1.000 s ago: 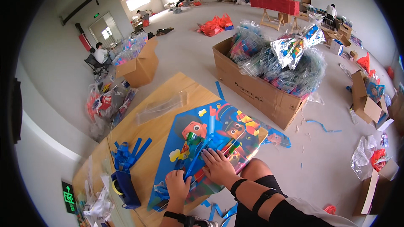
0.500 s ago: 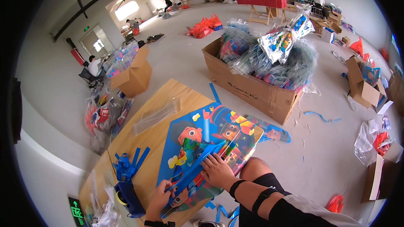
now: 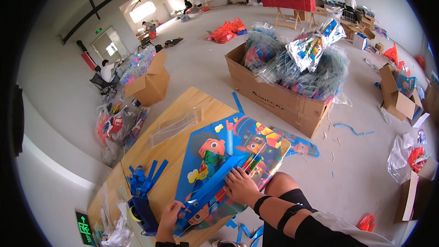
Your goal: Assembling a kite by attaching plastic supports and securing them with tape.
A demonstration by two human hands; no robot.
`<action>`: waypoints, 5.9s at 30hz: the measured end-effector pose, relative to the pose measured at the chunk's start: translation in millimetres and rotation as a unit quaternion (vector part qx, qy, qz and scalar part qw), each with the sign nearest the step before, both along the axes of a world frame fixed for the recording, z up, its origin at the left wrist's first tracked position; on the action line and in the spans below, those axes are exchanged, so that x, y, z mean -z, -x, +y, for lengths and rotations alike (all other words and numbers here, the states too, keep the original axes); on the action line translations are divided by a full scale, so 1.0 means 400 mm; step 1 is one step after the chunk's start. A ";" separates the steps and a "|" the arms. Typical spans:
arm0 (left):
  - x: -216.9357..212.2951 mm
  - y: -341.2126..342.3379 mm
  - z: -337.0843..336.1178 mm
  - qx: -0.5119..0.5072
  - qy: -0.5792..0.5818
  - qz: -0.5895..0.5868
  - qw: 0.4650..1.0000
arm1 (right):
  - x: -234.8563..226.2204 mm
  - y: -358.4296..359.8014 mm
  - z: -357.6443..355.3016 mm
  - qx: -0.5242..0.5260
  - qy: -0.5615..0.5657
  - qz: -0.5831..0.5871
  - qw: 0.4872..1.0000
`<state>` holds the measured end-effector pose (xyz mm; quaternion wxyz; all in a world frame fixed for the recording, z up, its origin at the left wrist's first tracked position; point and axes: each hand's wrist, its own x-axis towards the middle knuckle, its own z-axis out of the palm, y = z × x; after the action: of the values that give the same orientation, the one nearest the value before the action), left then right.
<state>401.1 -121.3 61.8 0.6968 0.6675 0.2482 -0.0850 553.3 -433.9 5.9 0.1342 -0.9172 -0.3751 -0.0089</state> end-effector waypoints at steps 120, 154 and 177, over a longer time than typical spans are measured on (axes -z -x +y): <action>0.163 0.047 -0.209 -0.019 -0.614 -0.229 0.755 | 0.023 -0.017 0.060 -0.051 -0.008 -0.063 0.997; 0.189 0.058 -0.318 -0.026 -0.581 -0.176 0.794 | -0.091 0.112 0.461 -0.248 0.062 0.088 0.963; 0.196 0.050 -0.327 -0.019 -0.628 -0.136 0.766 | -0.136 -0.087 0.276 -0.054 -0.217 0.192 0.956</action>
<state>380.9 -252.0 -16.5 0.1502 0.9557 0.1617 0.1948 588.0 -323.4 60.3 0.3998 -0.8288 -0.3802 0.0932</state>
